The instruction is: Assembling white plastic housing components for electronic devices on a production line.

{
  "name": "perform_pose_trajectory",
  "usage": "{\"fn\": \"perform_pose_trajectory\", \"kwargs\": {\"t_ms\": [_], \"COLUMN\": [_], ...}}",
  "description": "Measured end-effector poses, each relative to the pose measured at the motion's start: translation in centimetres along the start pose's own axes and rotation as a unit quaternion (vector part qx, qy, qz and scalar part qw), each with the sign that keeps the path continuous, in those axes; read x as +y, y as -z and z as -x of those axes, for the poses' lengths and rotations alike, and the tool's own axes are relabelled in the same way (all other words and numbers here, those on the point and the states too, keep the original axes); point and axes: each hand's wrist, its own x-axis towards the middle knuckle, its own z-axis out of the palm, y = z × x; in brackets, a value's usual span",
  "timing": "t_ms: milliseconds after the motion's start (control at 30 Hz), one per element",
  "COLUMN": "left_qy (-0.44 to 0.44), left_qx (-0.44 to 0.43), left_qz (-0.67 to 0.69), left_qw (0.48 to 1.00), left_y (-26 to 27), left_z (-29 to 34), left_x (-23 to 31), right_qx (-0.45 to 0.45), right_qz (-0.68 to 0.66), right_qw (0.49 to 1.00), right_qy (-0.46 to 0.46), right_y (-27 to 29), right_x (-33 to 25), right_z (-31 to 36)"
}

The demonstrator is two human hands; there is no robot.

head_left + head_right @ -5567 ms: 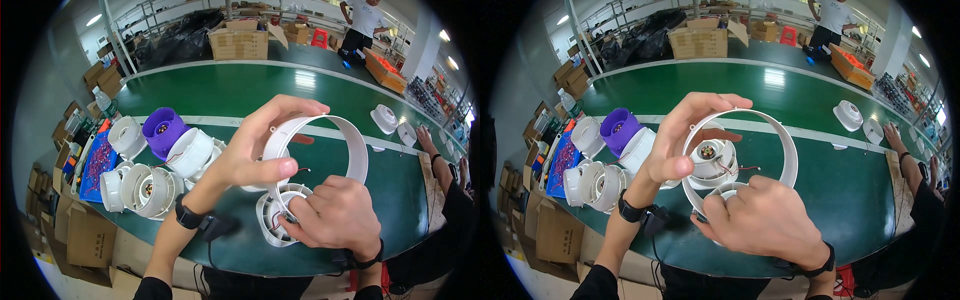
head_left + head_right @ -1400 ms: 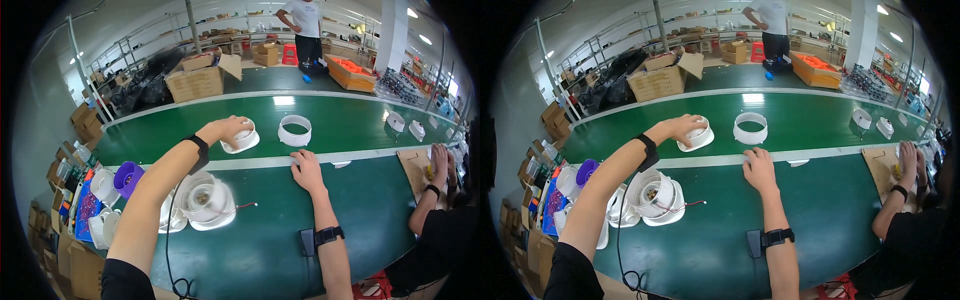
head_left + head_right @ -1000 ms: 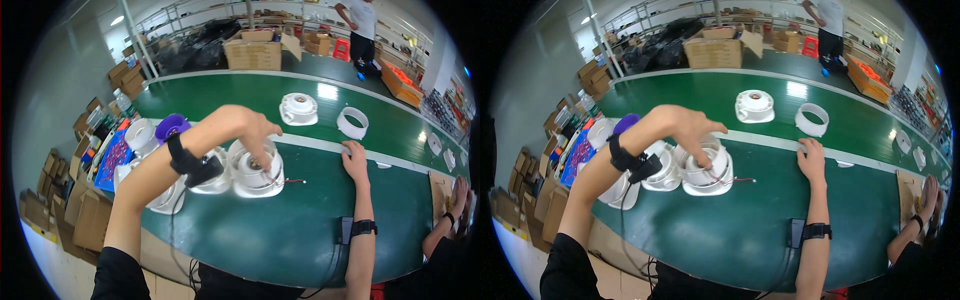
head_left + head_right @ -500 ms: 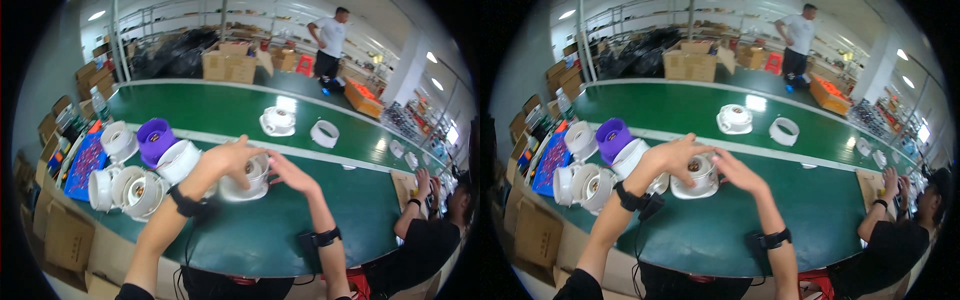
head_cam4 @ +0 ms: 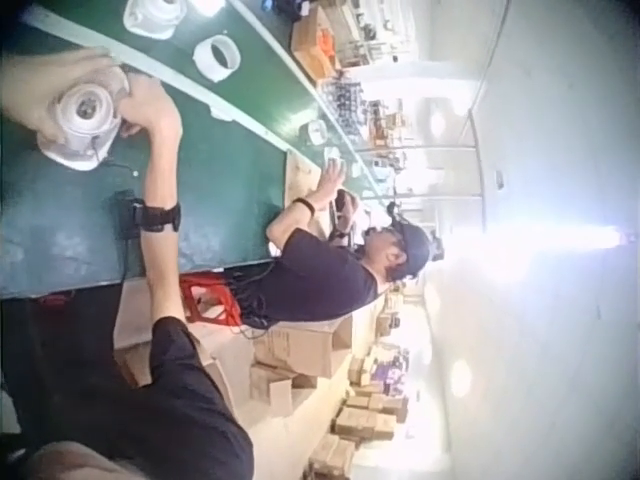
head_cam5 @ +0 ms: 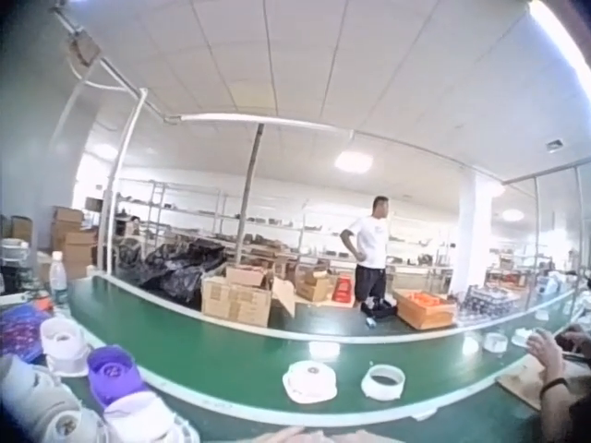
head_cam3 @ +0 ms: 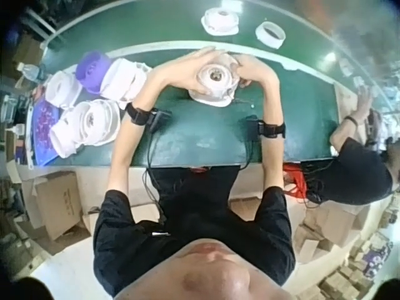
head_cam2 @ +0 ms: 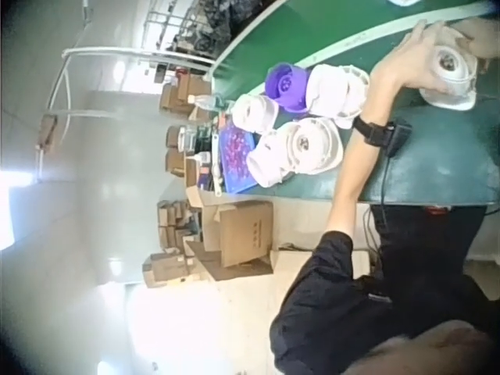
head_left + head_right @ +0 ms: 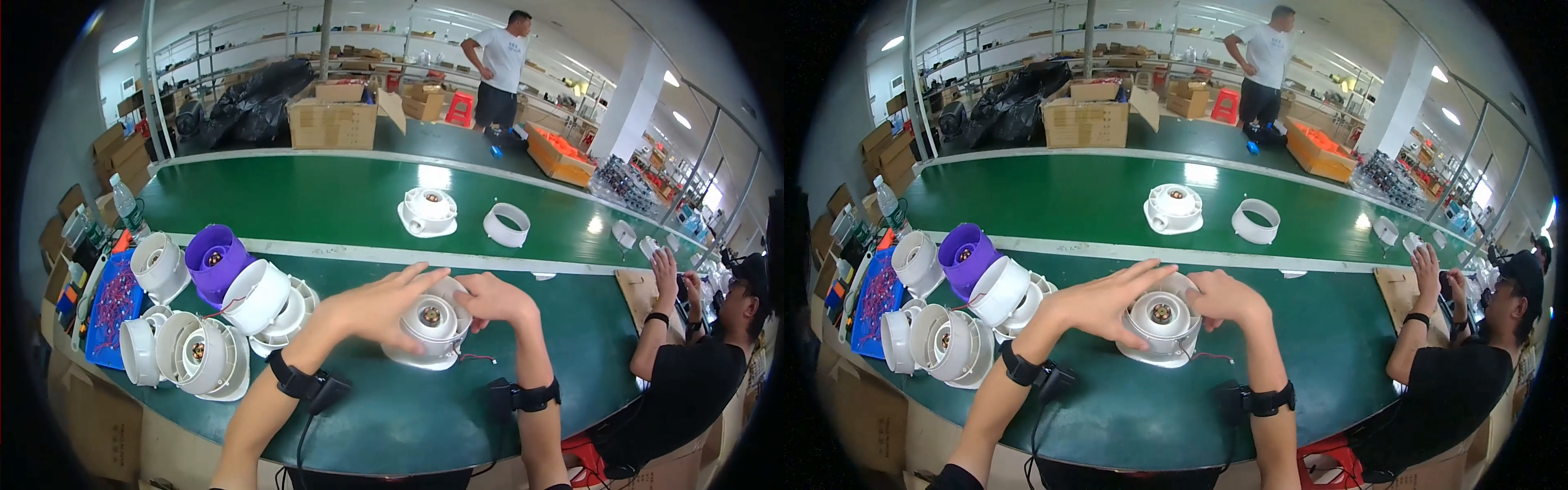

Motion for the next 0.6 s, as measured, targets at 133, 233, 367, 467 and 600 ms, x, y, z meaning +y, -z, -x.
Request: {"fn": "perform_pose_trajectory", "kwargs": {"t_ms": [133,233,367,467,600], "left_qy": [-0.001,-0.027,0.097,0.102,0.091], "left_qx": [0.021,0.117,0.159,0.195,0.170], "left_qz": [0.007,0.080,0.282,0.257,0.356], "left_qw": [1.000,0.990,0.941,0.941,0.914], "left_y": [1.1,2.8,4.9,4.9,5.4], "left_z": [1.3,1.6,2.7,3.3,3.6], "left_x": [-0.3,1.3,5.5,7.6,8.5], "right_qx": [-0.006,0.090,0.202,0.232,0.247], "right_qz": [0.070,0.086,0.013,-0.008,-0.075], "right_qw": [0.996,0.992,0.969,0.955,0.925], "right_qy": [-0.046,0.032,0.144,0.182,0.279], "right_y": [1.5,2.5,2.8,1.9,1.2], "right_x": [-1.5,-1.3,-3.4,-4.5,-4.5], "right_z": [1.1,3.0,4.7,4.6,4.2]}}
